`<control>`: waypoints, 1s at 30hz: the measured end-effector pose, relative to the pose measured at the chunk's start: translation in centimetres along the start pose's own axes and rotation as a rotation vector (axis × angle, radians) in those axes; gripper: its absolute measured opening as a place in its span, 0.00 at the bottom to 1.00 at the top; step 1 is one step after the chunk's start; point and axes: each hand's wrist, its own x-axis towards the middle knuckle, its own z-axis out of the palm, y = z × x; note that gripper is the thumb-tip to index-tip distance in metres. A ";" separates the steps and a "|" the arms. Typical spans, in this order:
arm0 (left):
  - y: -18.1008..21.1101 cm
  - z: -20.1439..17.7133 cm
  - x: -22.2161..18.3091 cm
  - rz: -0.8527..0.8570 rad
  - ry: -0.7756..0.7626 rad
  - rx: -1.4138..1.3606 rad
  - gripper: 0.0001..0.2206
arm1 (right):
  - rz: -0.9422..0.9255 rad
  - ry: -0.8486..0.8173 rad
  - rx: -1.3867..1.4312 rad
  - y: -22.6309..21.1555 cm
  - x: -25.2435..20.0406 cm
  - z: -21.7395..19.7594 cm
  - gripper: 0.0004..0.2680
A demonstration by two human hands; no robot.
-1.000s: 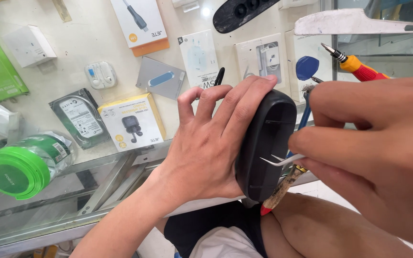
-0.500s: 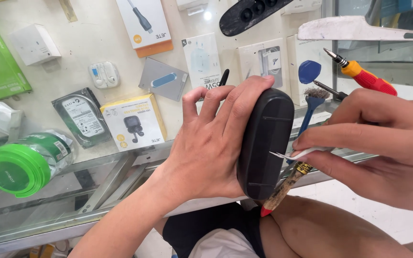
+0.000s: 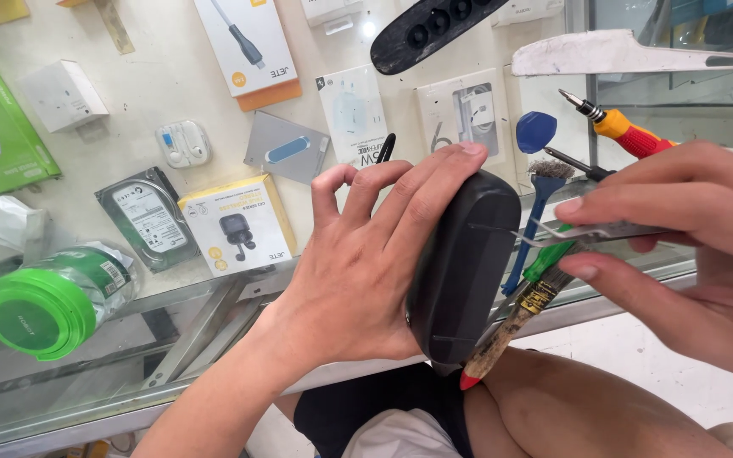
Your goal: Disassembling a small portable speaker using a metal prying tool at a repair bench.
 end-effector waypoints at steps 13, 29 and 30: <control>0.0 0.0 0.0 -0.003 0.016 -0.013 0.45 | -0.295 -0.078 -0.035 -1.4 -0.5 0.8 0.08; 0.1 0.1 -0.1 -0.005 0.014 -0.006 0.45 | -0.501 -0.084 -0.073 -2.2 -0.6 1.1 0.07; 0.1 0.1 -0.1 -0.005 0.011 -0.008 0.45 | -0.511 -0.074 -0.072 -2.1 -0.7 1.2 0.07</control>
